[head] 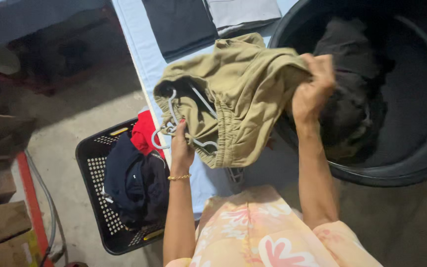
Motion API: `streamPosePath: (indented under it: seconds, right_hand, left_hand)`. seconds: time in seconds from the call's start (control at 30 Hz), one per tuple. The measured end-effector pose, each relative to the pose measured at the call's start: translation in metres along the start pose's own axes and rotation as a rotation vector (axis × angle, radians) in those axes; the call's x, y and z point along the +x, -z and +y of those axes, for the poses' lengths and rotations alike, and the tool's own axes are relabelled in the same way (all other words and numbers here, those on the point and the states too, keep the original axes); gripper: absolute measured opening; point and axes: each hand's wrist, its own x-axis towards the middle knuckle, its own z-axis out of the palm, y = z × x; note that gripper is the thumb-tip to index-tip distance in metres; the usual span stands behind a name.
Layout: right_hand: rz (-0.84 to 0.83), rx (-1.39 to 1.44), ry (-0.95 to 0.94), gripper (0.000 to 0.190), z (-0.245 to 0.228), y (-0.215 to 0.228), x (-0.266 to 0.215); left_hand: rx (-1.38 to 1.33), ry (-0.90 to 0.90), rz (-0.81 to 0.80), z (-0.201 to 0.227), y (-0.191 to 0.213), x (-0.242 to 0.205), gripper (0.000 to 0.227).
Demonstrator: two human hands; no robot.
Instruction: The person picks up clothing items from a basket and a tub, placing them onto hangers and into a different basket.
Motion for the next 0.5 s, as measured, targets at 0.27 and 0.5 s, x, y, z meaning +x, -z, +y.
streamPosePath:
  seconds: [0.27,0.5]
  right_hand:
    - [-0.451,0.302,0.343,0.035,-0.115,0.011,-0.012]
    - [-0.915,-0.576,0.344,0.128,-0.002,-0.058,-0.058]
  left_hand:
    - [-0.087,-0.111,0.032,0.046,0.001,-0.011,0.036]
    - [0.055,-0.235,0.287,0.045,0.057,-0.034,0.031]
